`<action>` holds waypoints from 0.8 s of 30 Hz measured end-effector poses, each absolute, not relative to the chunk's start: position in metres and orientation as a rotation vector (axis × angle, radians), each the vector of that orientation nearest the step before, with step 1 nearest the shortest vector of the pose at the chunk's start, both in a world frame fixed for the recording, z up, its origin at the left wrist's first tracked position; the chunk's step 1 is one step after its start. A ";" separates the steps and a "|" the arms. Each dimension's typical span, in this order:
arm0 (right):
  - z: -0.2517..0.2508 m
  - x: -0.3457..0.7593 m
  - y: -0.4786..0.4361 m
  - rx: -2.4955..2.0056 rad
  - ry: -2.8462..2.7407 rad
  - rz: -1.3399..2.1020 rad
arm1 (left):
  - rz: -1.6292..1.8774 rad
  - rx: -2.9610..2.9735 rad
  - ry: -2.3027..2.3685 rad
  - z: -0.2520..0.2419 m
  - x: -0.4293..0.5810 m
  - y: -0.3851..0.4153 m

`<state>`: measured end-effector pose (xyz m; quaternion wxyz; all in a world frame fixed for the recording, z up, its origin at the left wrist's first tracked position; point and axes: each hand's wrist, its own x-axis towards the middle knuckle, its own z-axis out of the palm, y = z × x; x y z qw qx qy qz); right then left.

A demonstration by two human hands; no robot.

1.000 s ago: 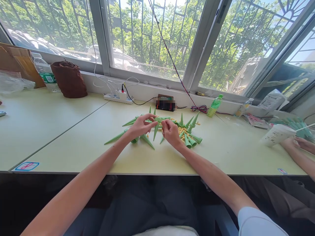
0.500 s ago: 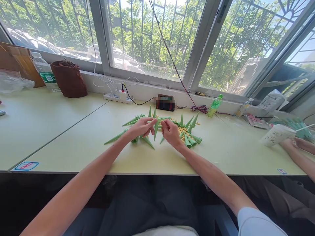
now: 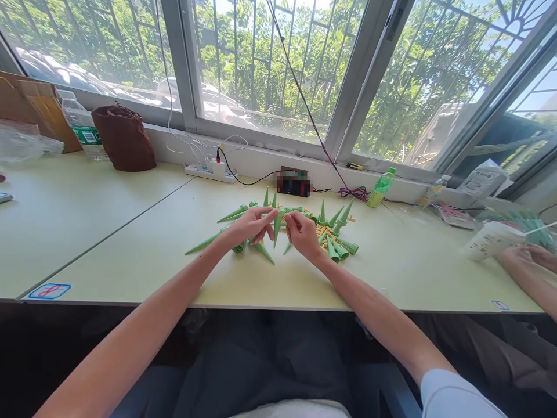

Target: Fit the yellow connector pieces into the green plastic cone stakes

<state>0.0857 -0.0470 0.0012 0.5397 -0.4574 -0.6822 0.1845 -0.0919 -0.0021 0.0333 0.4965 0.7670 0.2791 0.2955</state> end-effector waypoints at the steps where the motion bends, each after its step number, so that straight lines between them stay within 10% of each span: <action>1: 0.001 0.086 -0.047 -1.093 -1.620 0.435 | 0.711 1.845 0.672 0.034 -0.092 -0.002; 24: 0.001 0.087 -0.046 -1.112 -1.592 0.382 | 0.716 1.636 0.600 0.031 -0.090 -0.001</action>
